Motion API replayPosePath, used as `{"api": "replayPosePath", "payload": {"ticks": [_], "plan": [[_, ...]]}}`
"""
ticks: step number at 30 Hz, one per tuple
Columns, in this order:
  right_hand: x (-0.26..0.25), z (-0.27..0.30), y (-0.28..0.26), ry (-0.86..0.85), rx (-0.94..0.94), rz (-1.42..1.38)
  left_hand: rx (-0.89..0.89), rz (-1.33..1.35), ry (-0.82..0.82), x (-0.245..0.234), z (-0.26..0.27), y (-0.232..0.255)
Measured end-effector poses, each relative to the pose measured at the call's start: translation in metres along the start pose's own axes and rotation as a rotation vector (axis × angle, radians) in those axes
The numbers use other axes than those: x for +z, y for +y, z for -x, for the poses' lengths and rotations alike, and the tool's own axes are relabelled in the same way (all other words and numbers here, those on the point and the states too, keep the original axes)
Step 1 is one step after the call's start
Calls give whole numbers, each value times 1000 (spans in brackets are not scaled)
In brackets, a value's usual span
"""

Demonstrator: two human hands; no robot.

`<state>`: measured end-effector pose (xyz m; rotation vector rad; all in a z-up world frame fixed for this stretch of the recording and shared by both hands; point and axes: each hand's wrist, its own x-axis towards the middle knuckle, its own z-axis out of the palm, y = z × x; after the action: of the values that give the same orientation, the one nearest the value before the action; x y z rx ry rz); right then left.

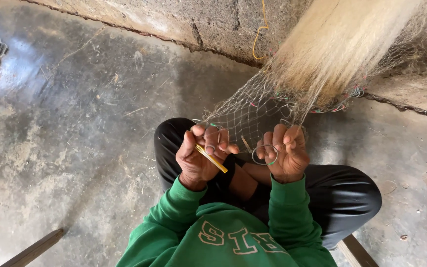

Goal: The person sits on the floor repairing a gill net, holding the mesh and using scissors to trim loose threads and cut away tangled sections. They then use a yellow net shuttle to tie and knot new mesh into the net, working section by section along the hanging net.

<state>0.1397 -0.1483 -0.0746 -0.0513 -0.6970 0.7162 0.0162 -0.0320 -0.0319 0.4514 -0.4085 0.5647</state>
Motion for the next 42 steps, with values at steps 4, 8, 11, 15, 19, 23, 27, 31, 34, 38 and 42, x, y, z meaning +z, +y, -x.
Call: {"api": "replayPosePath", "payload": {"ticks": [4,8,11,15,19,23,27,31,34,38,42], "plan": [[3,-6,-1,-57,-13,-16,32,-89,-62,4,-2,-1],[5,-7,0,-74,-12,-27,57,-128,-64,-1,1,-2],[3,-6,3,-79,-2,-44,69,-137,-69,-2,1,-1],[3,-6,3,-60,5,-31,87,-149,-69,-3,1,0],[6,-4,4,-16,18,-9,82,-150,-37,-4,1,1],[8,-3,4,83,26,87,53,-73,-6,-4,0,3],[10,-2,4,182,29,143,37,-48,22,-9,2,4],[11,-2,6,208,35,146,15,-10,37,-11,3,6],[11,-3,7,220,42,149,12,6,53,-12,3,7],[10,-1,7,249,43,167,15,16,69,-12,2,8],[10,-1,7,258,42,184,10,18,77,-14,2,8]]}}
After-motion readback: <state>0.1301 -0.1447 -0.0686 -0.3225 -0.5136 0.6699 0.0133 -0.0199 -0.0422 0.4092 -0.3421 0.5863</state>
